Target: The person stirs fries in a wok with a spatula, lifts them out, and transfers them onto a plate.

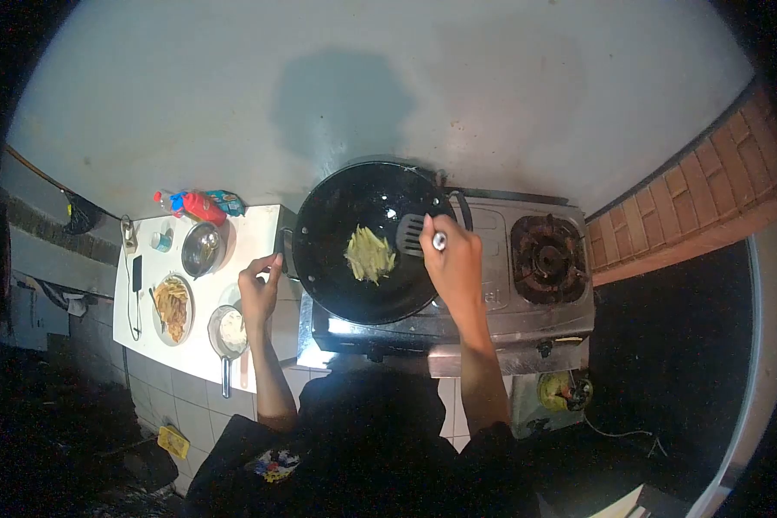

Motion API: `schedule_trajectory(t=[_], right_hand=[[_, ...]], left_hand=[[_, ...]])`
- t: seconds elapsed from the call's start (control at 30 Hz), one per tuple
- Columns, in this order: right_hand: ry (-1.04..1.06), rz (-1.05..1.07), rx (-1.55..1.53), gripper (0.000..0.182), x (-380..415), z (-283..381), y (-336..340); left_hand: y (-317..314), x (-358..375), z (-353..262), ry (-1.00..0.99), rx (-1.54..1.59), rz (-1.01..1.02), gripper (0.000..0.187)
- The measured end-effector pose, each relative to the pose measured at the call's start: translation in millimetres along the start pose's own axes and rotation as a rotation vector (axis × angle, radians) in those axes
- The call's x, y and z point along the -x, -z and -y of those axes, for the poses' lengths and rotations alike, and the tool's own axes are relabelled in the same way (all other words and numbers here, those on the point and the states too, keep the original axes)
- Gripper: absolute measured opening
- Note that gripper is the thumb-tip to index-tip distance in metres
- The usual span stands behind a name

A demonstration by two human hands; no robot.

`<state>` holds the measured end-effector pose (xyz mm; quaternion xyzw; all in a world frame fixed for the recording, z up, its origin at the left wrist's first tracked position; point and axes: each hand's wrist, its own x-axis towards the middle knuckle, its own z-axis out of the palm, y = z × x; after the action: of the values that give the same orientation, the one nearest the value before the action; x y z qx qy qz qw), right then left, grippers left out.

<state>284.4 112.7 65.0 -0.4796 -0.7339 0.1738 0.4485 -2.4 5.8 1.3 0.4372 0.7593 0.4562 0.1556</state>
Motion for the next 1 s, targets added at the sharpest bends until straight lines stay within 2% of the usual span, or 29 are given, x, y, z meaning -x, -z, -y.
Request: schedule_trajectory(t=[0.2, 0.27, 0.33, 0.43, 0.53, 0.6, 0.7, 0.8, 0.87, 1.0], right_hand=[[-0.059, 0.131, -0.093, 0.028, -16, -7, -37], [-0.26, 0.159, -0.332, 0.031, -21, -1, -40], [-0.267, 0.091, -0.368, 0.033, -26, 0, -32], [-0.187, 0.153, -0.209, 0.031, -33, -12, -23], [-0.159, 0.217, -0.201, 0.031, -33, -7, -37], [-0.141, 0.261, -0.259, 0.029, -33, -12, -41], [-0.25, 0.2, -0.413, 0.03, -39, -6, -32], [-0.173, 0.26, -0.184, 0.031, -43, -7, -24], [-0.139, 0.288, -0.158, 0.031, -41, -4, -39], [-0.2, 0.311, -0.335, 0.033, -49, 6, -41]], left_hand=[[0, 0, 1, -0.003, -0.003, 0.0, 0.026], [2, -2, -3, 0.008, -0.002, -0.009, 0.026], [4, -1, -4, -0.014, -0.009, 0.011, 0.026], [4, -2, -4, -0.021, 0.007, -0.001, 0.025], [3, -3, -5, -0.009, 0.009, -0.009, 0.025], [3, -2, -9, 0.012, 0.014, -0.001, 0.025], [5, 0, -10, 0.02, 0.054, 0.003, 0.026], [4, 0, -4, -0.031, 0.033, -0.026, 0.026], [4, 0, -5, -0.024, 0.045, 0.001, 0.028], [5, 1, -9, -0.003, 0.066, -0.002, 0.028]])
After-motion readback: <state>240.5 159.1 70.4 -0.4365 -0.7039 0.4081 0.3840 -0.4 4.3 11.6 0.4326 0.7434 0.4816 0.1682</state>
